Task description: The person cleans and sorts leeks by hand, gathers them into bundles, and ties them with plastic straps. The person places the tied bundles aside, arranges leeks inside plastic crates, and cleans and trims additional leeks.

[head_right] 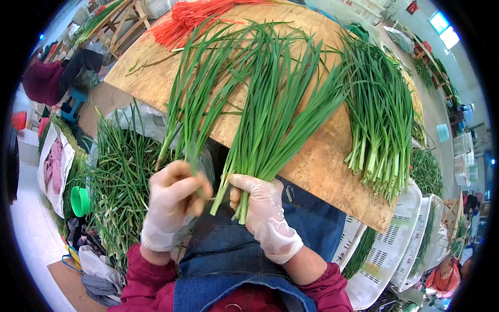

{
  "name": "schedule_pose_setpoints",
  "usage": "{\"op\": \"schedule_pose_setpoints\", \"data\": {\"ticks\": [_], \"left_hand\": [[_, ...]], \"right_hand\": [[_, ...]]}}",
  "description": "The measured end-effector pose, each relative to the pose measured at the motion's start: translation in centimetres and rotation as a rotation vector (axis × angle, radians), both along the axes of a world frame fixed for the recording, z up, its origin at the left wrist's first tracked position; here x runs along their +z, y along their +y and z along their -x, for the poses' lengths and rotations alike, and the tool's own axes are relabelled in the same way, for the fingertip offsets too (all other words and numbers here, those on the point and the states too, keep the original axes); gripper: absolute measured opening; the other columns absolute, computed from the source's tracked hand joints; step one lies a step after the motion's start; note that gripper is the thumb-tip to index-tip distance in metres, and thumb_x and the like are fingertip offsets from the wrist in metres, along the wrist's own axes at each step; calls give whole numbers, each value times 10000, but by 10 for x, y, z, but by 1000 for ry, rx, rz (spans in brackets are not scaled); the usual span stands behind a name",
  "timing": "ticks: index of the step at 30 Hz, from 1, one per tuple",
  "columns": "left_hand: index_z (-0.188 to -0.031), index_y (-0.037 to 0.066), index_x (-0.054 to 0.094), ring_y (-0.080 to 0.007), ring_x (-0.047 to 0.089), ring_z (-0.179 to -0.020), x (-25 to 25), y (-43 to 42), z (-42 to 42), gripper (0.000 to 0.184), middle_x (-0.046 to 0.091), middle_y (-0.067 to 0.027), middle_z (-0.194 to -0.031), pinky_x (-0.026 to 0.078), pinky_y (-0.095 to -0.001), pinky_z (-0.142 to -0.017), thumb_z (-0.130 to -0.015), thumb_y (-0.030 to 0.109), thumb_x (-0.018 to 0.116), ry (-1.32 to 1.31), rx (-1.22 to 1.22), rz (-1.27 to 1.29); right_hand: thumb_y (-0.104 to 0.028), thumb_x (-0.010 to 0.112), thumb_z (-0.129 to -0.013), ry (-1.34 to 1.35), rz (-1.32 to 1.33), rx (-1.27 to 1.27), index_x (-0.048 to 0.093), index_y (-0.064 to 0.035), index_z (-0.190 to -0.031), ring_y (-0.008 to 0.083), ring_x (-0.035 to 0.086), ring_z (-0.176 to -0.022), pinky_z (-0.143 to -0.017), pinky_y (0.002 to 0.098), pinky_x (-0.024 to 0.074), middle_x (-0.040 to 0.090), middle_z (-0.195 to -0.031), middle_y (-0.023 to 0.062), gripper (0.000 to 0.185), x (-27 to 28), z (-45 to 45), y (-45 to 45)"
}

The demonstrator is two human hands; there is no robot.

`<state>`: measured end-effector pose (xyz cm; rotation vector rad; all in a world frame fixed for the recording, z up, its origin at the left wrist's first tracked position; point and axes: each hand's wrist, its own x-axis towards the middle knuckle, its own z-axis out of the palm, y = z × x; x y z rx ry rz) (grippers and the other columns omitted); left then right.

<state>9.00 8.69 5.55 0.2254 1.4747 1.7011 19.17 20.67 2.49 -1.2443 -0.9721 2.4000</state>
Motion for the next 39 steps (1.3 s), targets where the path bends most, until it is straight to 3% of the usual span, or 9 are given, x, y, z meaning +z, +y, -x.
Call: {"op": "schedule_pose_setpoints", "data": {"ticks": [6,10,14,18,21,24,29,34,39], "left_hand": [[-797,2,551,-94,469,-432,-1,-89,8,86,582,-81,-645,381,-220,-388,-800,84,578,350,546,-208],[-723,0,588,-146,524,-523,-29,-142,16,154,575,-62,-618,416,-269,-472,-832,109,601,1028,371,1018],[-904,18,658,-103,516,-494,-22,-86,-20,168,632,-64,-685,408,-241,-469,-858,151,568,843,101,539],[-962,11,635,-59,503,-487,-1,-14,-25,196,635,-59,-722,391,-205,-440,-875,166,552,77,-223,260],[-950,10,622,-105,520,-481,-17,0,-30,165,621,-72,-689,397,-244,-435,-844,133,594,50,-102,167],[-936,11,607,-188,527,-466,-39,-5,-35,162,594,-103,-657,406,-312,-433,-791,77,639,1210,52,279],[-940,-21,593,-220,552,-526,-29,-2,-52,250,584,-85,-692,446,-307,-489,-713,38,681,1675,-58,450],[-906,-2,624,-77,592,-688,-6,0,-32,170,663,-33,-796,463,-212,-582,-825,144,657,-15,-125,151],[-856,1,618,-52,470,-493,-21,15,-34,143,602,-25,-668,336,-182,-438,-843,142,600,-56,17,24]], "right_hand": [[-52,645,-744,40,73,-33,613,17,-797,140,495,-438,-423,266,411,546,-559,53,92,1,1,1],[-54,644,-745,61,91,-11,610,15,-806,141,497,-440,-422,265,409,547,-562,54,97,-2,2,0],[-57,642,-754,54,81,13,609,14,-811,138,496,-438,-416,258,404,546,-561,54,97,-3,2,-4],[-72,648,-776,104,103,-27,612,9,-815,132,494,-432,-402,243,389,548,-555,52,97,-4,2,-5],[-98,662,-786,85,26,-14,615,2,-828,129,491,-427,-397,234,382,549,-552,51,118,3,-1,-2],[-124,678,-783,44,-32,19,612,-5,-838,131,489,-426,-396,236,382,549,-552,51,147,14,-3,-1],[-66,697,-754,91,-6,47,630,8,-775,127,480,-423,-405,241,387,538,-549,42,103,12,-1,-4],[-64,690,-753,74,32,51,642,53,-842,115,480,-428,-416,229,391,552,-557,44,155,9,-5,2],[-73,671,-769,59,30,56,643,70,-879,114,484,-431,-423,222,397,558,-559,42,182,9,-5,1]]}}
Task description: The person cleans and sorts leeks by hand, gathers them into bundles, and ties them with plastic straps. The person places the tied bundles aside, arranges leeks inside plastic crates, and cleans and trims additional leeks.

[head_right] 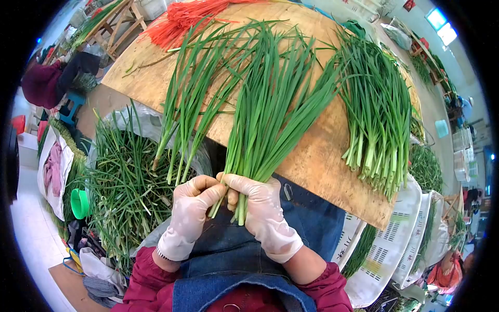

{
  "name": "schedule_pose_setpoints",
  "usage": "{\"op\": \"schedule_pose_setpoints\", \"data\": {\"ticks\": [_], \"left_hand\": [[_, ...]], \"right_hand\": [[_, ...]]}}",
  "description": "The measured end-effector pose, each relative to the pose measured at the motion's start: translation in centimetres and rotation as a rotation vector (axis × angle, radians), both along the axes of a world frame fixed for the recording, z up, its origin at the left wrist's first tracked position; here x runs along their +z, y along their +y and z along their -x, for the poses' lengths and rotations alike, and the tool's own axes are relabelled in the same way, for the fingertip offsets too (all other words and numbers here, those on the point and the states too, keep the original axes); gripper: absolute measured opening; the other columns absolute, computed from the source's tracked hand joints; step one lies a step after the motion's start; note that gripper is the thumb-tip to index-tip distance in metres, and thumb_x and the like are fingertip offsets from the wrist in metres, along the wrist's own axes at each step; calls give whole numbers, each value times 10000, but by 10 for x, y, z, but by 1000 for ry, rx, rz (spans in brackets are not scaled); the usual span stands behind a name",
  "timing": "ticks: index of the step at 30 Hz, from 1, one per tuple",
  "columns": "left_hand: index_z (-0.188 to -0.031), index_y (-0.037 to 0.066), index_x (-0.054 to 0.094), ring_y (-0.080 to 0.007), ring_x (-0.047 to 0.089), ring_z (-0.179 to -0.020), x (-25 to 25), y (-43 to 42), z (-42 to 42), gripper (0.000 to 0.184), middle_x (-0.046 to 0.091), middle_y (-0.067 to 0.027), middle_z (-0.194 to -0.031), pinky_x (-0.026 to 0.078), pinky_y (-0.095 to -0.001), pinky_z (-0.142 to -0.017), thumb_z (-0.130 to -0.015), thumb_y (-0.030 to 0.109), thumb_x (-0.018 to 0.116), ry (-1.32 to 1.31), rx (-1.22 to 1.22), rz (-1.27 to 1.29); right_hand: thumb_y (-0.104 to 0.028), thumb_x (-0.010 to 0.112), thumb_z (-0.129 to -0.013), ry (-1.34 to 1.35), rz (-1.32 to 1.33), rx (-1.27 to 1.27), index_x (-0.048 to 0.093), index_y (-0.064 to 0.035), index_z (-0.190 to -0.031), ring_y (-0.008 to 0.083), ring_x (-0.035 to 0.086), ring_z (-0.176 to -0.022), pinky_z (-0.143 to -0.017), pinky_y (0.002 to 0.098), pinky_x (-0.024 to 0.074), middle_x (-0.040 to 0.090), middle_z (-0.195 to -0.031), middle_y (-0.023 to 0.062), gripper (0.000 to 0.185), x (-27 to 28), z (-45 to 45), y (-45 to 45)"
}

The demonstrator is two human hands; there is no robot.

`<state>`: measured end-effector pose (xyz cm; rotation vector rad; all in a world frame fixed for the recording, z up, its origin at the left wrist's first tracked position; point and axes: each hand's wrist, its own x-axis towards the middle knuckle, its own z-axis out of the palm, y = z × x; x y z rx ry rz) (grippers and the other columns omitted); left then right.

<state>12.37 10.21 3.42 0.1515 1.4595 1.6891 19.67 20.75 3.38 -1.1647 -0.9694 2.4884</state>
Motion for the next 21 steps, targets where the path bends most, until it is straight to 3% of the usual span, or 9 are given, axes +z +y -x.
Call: {"op": "schedule_pose_setpoints", "data": {"ticks": [7,16,21], "left_hand": [[-834,8,620,-62,465,-471,-9,-2,8,135,610,-45,-678,307,-187,-408,-841,138,582,-161,-27,-17],[-829,20,600,-40,385,-434,-12,-3,8,81,581,-19,-653,261,-185,-395,-808,93,628,18,-39,86],[-821,10,592,-40,351,-398,-6,-2,9,100,560,-20,-628,237,-187,-376,-802,94,641,-143,-79,2]], "right_hand": [[-41,651,-773,28,28,-51,638,72,-877,125,497,-435,-414,227,403,559,-560,59,155,-5,1,1],[-88,686,-759,-11,-103,-30,621,10,-780,114,481,-414,-390,231,381,543,-542,37,119,-5,-4,3],[-82,692,-752,-38,-107,32,617,21,-786,115,477,-412,-390,227,376,542,-545,40,132,-3,-3,3]]}}
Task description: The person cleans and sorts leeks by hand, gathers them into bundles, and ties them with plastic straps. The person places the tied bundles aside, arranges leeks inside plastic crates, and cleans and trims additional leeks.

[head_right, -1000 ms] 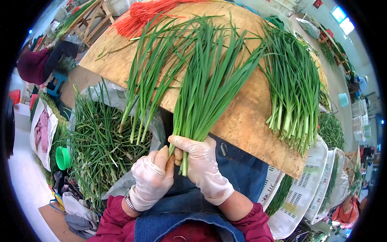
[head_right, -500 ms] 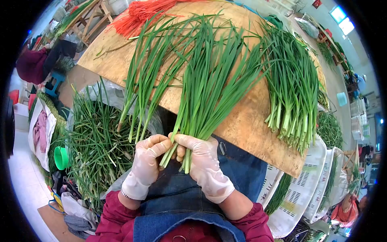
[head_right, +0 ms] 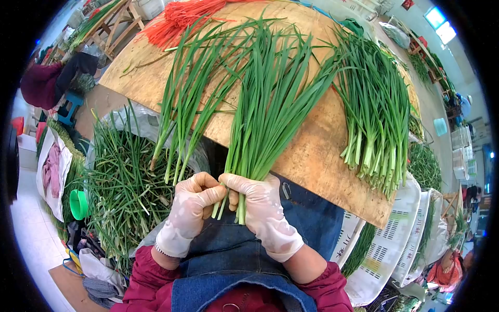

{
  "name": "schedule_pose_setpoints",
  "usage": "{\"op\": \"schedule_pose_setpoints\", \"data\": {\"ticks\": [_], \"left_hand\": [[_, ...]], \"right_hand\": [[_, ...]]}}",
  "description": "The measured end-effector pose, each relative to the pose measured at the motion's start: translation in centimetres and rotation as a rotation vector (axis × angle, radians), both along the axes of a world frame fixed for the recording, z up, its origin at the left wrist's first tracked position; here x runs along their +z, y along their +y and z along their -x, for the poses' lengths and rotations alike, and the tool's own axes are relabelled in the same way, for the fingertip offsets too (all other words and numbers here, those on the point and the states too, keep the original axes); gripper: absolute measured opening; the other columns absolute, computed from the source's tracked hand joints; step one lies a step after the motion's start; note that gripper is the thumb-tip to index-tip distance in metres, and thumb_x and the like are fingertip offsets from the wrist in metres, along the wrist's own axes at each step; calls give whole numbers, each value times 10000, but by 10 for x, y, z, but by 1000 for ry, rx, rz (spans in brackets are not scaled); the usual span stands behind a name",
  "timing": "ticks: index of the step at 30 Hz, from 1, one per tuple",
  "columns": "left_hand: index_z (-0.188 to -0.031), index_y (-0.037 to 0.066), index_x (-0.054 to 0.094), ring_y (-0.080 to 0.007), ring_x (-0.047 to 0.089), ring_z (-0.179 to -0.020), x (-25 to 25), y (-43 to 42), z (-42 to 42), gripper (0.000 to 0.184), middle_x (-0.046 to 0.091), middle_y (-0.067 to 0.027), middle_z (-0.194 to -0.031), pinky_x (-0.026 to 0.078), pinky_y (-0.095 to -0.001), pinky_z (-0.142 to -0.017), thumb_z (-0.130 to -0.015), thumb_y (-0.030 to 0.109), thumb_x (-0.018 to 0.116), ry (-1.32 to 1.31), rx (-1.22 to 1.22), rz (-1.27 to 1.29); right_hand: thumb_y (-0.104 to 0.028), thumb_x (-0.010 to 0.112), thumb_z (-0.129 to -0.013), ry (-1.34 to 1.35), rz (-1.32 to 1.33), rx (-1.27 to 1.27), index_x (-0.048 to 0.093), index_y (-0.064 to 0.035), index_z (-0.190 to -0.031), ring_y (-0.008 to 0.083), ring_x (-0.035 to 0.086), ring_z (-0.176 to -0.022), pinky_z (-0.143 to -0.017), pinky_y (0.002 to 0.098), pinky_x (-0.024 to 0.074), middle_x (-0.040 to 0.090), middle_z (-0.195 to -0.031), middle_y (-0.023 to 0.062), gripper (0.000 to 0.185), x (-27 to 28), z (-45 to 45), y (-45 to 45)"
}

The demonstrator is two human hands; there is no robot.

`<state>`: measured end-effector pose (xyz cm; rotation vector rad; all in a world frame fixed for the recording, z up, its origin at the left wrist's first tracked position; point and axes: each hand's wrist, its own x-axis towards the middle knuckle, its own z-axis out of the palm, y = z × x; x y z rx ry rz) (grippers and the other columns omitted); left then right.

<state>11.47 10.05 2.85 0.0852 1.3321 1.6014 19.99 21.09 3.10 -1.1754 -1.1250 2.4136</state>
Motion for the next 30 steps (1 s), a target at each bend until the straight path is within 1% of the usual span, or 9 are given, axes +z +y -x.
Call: {"op": "schedule_pose_setpoints", "data": {"ticks": [4,7,10,13,16,19,22,28,30], "left_hand": [[-827,-7,587,-49,349,-379,-12,-5,7,135,557,-45,-617,243,-191,-366,-826,126,611,-106,-67,-61],[-823,-14,589,-54,356,-373,-18,-8,10,166,554,-56,-599,248,-194,-361,-844,151,584,-99,-109,-119],[-811,-16,592,-54,355,-369,-13,-7,12,180,548,-53,-585,255,-193,-363,-846,159,578,-9,-138,-86],[-797,-18,594,-54,347,-364,-3,-5,13,174,532,-44,-565,258,-193,-363,-843,150,583,64,-148,15],[-811,-15,588,-52,353,-372,1,-3,12,158,524,-39,-565,252,-195,-357,-840,141,590,40,-114,60],[-834,-8,580,-48,357,-382,-9,-5,12,148,535,-43,-599,236,-192,-350,-839,138,597,-128,-129,-40],[-786,-3,576,-31,330,-379,-7,-4,13,156,580,-43,-666,218,-186,-353,-855,137,573,-215,-169,-75],[-841,-21,577,-33,334,-381,-22,-2,14,170,615,-83,-730,223,-181,-349,-850,148,591,-345,-230,-224],[-837,-15,579,-32,338,-386,-23,-2,11,155,619,-77,-726,222,-176,-354,-844,139,597,-324,-210,-226]], "right_hand": [[-66,681,-751,11,62,-40,612,32,-807,116,478,-415,-397,224,381,555,-565,54,132,-1,1,-1],[-55,663,-757,57,63,-59,608,34,-821,117,481,-419,-400,226,386,564,-580,64,122,-5,0,-2],[-50,650,-764,39,67,-65,606,32,-826,118,484,-424,-402,228,388,566,-587,68,112,-5,-1,-3],[-58,656,-764,48,47,-57,605,28,-832,118,485,-428,-403,230,388,563,-582,66,121,-10,-2,-2],[-67,666,-762,67,60,-23,607,24,-825,118,483,-423,-401,230,386,552,-564,55,125,-5,-1,-1],[-68,672,-762,61,40,-24,611,22,-809,116,484,-423,-398,227,385,543,-553,45,119,-6,-2,-1],[-52,675,-757,44,28,-33,616,25,-798,113,487,-427,-398,222,385,542,-554,42,105,-6,-1,-2],[-22,670,-748,51,0,-42,604,22,-764,112,481,-420,-396,226,386,527,-542,33,80,-3,2,-2],[-19,670,-746,51,31,-68,601,20,-752,113,474,-415,-393,227,380,522,-536,31,79,-5,2,-3]]}}
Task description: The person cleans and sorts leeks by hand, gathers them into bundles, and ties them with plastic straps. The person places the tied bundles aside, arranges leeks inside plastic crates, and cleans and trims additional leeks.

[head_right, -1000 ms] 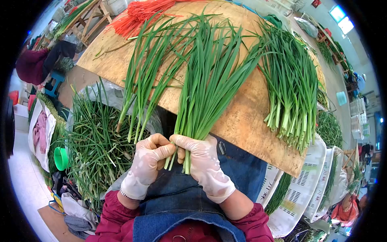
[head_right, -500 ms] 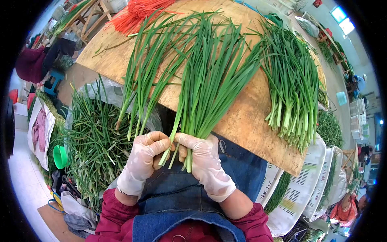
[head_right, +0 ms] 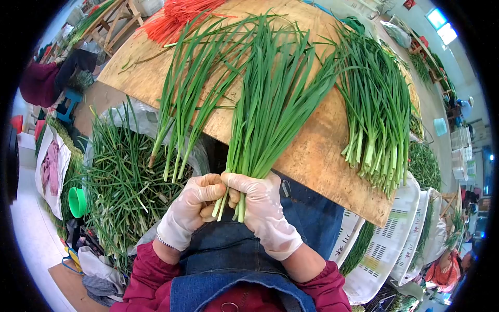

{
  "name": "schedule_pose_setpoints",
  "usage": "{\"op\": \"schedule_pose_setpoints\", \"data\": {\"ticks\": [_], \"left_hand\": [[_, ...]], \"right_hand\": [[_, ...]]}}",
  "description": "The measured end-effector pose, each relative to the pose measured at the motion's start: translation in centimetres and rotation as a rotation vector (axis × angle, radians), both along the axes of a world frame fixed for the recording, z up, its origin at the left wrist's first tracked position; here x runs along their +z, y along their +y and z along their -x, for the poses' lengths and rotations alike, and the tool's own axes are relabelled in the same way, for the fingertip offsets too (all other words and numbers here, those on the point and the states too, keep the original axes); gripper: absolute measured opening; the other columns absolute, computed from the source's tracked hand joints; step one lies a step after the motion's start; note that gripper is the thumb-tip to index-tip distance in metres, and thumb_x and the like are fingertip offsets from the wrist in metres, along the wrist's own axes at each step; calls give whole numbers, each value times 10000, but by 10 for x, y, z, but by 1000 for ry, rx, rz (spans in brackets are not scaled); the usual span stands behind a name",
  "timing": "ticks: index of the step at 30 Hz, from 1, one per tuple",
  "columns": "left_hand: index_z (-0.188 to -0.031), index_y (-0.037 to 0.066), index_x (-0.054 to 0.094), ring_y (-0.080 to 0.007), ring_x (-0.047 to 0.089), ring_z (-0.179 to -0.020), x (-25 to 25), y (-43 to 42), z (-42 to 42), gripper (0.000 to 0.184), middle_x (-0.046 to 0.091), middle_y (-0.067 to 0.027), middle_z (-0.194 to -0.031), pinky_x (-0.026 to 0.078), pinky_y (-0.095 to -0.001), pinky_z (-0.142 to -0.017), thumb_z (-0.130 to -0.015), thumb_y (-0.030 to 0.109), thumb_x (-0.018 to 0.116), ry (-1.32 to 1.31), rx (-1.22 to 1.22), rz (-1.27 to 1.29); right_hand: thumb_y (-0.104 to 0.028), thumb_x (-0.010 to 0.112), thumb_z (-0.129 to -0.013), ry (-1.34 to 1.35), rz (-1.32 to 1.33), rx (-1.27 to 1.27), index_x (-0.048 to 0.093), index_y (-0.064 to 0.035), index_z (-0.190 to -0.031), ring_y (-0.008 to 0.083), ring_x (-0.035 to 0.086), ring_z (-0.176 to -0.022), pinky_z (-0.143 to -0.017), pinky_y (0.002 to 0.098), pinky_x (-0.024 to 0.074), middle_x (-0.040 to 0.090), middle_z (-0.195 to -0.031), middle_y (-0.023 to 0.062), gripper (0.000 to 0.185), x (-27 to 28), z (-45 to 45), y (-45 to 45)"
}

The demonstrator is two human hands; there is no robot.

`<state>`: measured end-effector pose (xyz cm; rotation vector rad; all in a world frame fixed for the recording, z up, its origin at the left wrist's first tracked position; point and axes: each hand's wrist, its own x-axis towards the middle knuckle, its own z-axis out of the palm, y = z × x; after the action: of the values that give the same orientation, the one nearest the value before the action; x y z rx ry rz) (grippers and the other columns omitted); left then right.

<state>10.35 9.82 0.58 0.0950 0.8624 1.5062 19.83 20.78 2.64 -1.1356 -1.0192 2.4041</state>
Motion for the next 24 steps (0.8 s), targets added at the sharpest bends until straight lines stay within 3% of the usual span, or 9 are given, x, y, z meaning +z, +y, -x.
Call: {"op": "schedule_pose_setpoints", "data": {"ticks": [4,7,10,14,17,22,24], "left_hand": [[-797,7,562,-42,358,-396,18,3,-4,150,559,-47,-639,225,-190,-356,-805,125,655,301,79,226],[-756,22,552,-27,391,-445,25,4,-8,127,516,0,-597,271,-195,-384,-791,79,660,594,119,240],[-734,27,545,-13,421,-495,19,-3,-14,128,516,19,-598,317,-201,-413,-791,63,653,1130,172,192],[-748,25,541,-16,441,-490,16,-7,-15,106,523,15,-604,346,-194,-413,-789,26,639,1154,189,143],[-768,23,543,-34,457,-464,21,-7,-14,88,528,-2,-605,356,-195,-398,-790,3,625,770,172,184],[-771,13,541,-73,473,-423,25,-31,-14,78,546,-32,-602,362,-203,-379,-782,-14,614,981,334,287],[-736,25,531,-76,471,-414,39,-51,-10,99,532,-24,-572,356,-205,-371,-783,3,616,969,474,369]], "right_hand": [[-14,674,-737,-33,-31,-13,601,18,-753,116,465,-411,-391,229,369,519,-535,32,81,-3,0,-2],[-15,679,-732,-57,-59,-13,603,11,-757,118,468,-419,-402,229,375,524,-544,31,84,1,2,-3],[-23,688,-728,-46,-14,-16,607,3,-755,117,475,-431,-417,232,385,531,-555,31,89,1,3,-3],[-47,703,-721,-76,47,0,610,0,-749,118,479,-436,-423,237,388,536,-560,38,108,5,4,-4],[-60,711,-714,-66,67,45,611,0,-751,122,482,-437,-420,241,388,536,-557,41,123,2,3,-1],[-58,711,-704,-80,112,11,618,5,-770,128,472,-423,-407,249,374,527,-537,38,130,2,1,2],[-68,679,-729,-71,95,49,594,14,-916,139,500,-485,-463,274,427,531,-595,40,221,2,-1,5]]}}
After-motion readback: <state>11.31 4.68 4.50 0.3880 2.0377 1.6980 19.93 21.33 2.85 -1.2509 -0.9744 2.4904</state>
